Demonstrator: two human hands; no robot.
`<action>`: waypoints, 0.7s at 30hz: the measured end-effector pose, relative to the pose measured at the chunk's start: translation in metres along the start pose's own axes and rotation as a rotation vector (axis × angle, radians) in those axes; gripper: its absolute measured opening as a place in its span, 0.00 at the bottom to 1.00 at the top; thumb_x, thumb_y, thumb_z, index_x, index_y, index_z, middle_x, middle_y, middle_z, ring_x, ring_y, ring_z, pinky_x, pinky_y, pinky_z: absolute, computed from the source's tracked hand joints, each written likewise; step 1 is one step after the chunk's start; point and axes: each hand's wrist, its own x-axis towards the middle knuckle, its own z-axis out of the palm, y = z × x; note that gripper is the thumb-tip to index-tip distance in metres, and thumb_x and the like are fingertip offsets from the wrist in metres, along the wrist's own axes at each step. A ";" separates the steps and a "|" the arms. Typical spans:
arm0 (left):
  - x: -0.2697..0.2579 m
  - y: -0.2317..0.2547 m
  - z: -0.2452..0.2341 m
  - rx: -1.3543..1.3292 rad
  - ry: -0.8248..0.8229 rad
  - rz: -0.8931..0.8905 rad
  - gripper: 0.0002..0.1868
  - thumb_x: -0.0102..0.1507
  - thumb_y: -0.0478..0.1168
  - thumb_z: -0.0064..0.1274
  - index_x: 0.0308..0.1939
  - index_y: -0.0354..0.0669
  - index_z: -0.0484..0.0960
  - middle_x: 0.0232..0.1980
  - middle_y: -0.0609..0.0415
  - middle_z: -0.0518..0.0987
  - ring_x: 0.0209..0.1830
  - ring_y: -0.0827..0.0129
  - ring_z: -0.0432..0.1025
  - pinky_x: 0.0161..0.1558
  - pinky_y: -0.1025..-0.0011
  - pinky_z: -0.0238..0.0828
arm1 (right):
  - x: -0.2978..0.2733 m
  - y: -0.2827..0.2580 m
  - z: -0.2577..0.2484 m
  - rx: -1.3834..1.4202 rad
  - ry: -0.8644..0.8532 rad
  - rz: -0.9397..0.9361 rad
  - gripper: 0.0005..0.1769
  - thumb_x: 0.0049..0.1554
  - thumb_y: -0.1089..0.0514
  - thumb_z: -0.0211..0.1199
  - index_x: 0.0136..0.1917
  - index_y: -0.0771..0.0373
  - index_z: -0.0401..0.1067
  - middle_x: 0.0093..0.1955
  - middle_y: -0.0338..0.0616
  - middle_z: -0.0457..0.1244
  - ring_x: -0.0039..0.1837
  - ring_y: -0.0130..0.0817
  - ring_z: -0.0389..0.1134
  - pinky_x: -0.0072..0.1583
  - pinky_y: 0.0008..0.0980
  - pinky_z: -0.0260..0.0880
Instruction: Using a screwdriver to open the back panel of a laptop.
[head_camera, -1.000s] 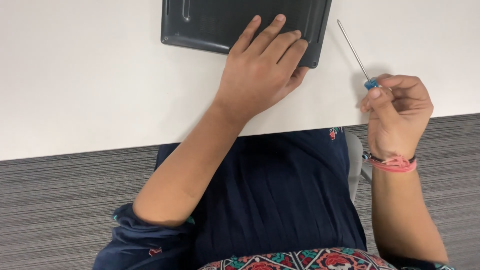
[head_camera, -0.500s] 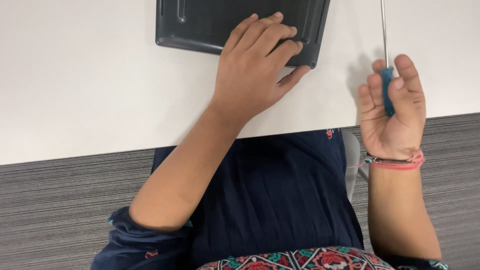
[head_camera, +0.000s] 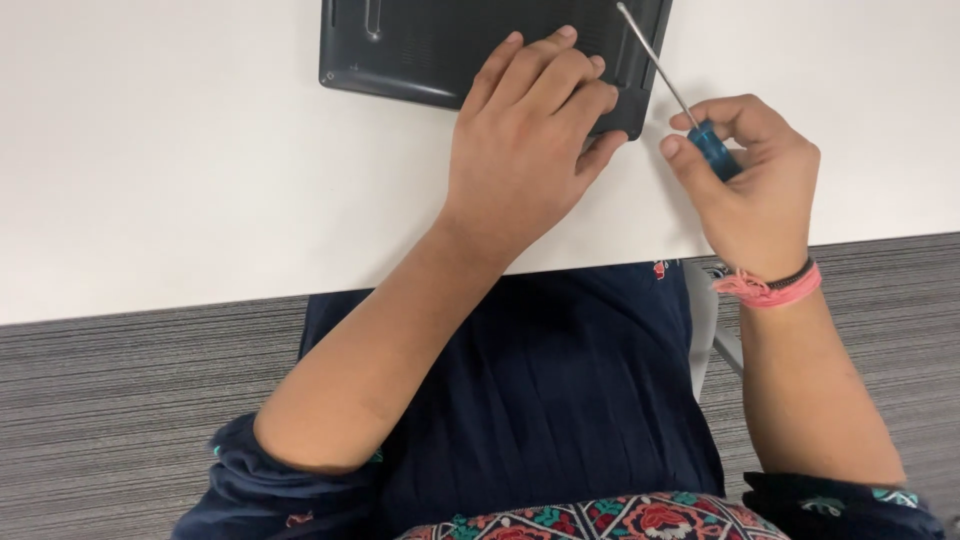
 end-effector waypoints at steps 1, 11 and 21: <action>-0.001 -0.001 0.001 -0.002 -0.001 0.001 0.17 0.59 0.45 0.72 0.47 0.45 0.84 0.56 0.57 0.78 0.67 0.61 0.69 0.73 0.51 0.62 | 0.002 -0.001 0.004 -0.001 0.001 0.002 0.07 0.66 0.68 0.68 0.56 0.70 0.74 0.46 0.39 0.66 0.41 0.18 0.60 0.45 0.18 0.59; -0.005 -0.003 0.005 -0.015 -0.002 -0.002 0.15 0.63 0.46 0.70 0.49 0.46 0.84 0.57 0.58 0.78 0.69 0.61 0.68 0.75 0.50 0.59 | 0.019 0.001 0.005 -0.015 -0.084 0.026 0.03 0.60 0.68 0.71 0.46 0.70 0.78 0.42 0.40 0.70 0.42 0.17 0.67 0.46 0.17 0.66; -0.005 -0.002 0.004 -0.020 -0.013 -0.014 0.16 0.63 0.46 0.67 0.51 0.46 0.84 0.59 0.57 0.78 0.71 0.61 0.67 0.77 0.51 0.57 | 0.034 -0.008 -0.003 -0.020 -0.197 0.243 0.09 0.57 0.61 0.72 0.39 0.66 0.77 0.32 0.36 0.65 0.33 0.17 0.60 0.35 0.19 0.56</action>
